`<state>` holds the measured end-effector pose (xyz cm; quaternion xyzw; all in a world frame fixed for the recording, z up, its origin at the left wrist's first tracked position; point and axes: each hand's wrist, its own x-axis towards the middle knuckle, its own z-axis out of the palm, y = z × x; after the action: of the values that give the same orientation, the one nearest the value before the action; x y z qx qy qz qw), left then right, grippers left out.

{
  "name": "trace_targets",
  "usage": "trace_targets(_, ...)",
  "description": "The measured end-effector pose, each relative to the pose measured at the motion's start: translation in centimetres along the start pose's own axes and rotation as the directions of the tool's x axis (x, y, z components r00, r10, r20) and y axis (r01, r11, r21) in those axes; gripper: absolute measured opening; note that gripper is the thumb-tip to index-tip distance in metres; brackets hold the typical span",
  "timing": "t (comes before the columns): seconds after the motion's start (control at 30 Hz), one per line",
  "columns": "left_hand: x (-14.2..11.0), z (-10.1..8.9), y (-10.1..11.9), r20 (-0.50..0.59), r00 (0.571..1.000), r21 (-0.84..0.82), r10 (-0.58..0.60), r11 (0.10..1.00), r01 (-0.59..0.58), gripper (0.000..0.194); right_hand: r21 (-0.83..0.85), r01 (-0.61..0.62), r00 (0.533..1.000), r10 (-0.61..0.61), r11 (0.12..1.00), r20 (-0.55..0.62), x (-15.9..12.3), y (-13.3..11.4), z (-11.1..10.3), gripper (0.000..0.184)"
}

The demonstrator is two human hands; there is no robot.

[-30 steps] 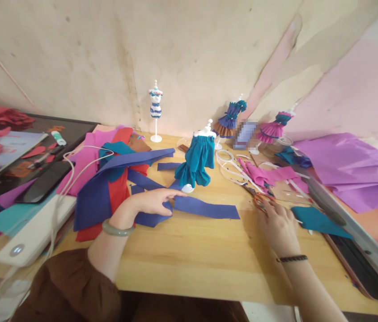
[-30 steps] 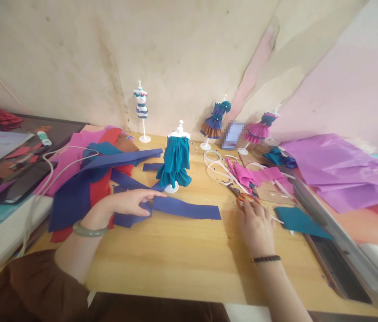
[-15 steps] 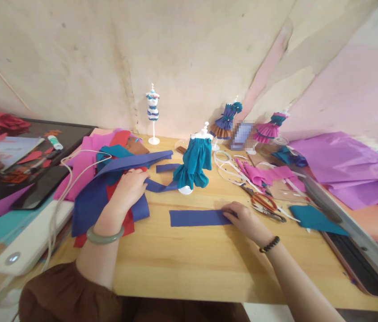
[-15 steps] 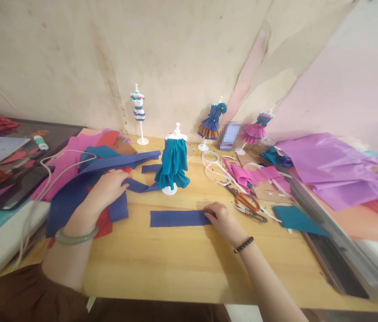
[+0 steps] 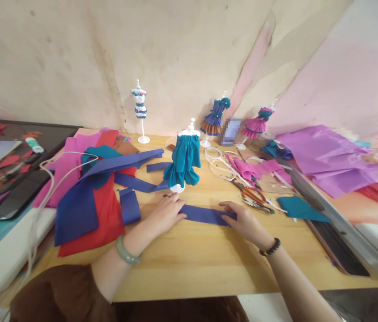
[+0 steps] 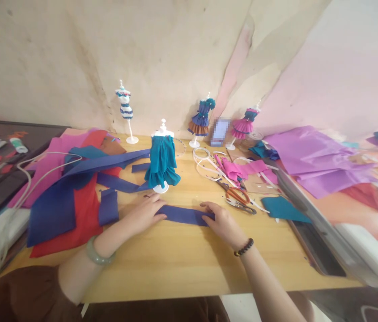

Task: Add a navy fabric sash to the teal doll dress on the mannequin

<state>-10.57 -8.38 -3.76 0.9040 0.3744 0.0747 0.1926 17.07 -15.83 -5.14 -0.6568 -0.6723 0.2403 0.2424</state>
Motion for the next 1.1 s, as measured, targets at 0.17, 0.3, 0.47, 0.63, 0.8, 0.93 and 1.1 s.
trace_targets(0.17,0.5,-0.3,-1.8,-0.013,1.000,-0.120,-0.011,0.993,0.009,0.043,0.015,-0.015,1.000,0.014,1.000,0.013,0.1,1.3,-0.8,0.030)
trace_targets(0.3,0.7,-0.7,-2.1,0.010,1.000,-0.146,-0.006,0.989,0.007,0.038,0.002,-0.019,0.999,0.019,1.000,0.028,0.2,2.2,-1.5,0.024)
trace_targets(0.47,1.5,-1.7,-2.4,0.071,0.997,-0.155,0.025,0.988,-0.014,0.023,0.015,0.007,0.999,-0.008,1.000,0.046,0.1,2.1,-1.8,0.021)
trace_targets(0.63,2.0,-2.2,-3.3,0.117,0.993,-0.239,0.025,0.971,0.004,0.014,0.050,-0.014,1.000,0.013,0.999,0.011,-0.2,2.1,-1.5,0.016)
trace_targets(0.8,1.6,-1.5,-3.8,0.079,0.997,-0.289,0.013,0.957,0.010,0.013,0.037,-0.044,0.999,0.044,0.998,0.012,-0.6,2.4,-0.9,0.021)
trace_targets(0.93,1.3,-1.3,-4.1,0.059,0.998,-0.326,0.039,0.945,-0.018,0.019,0.041,-0.006,1.000,0.007,0.999,-0.002,-0.8,2.8,-0.6,0.019)
trace_targets(1.1,1.2,-1.3,-4.6,0.020,0.999,-0.353,0.042,0.935,-0.032,0.020,0.023,0.134,0.991,-0.134,0.991,-0.009,0.6,2.9,-1.2,0.017)
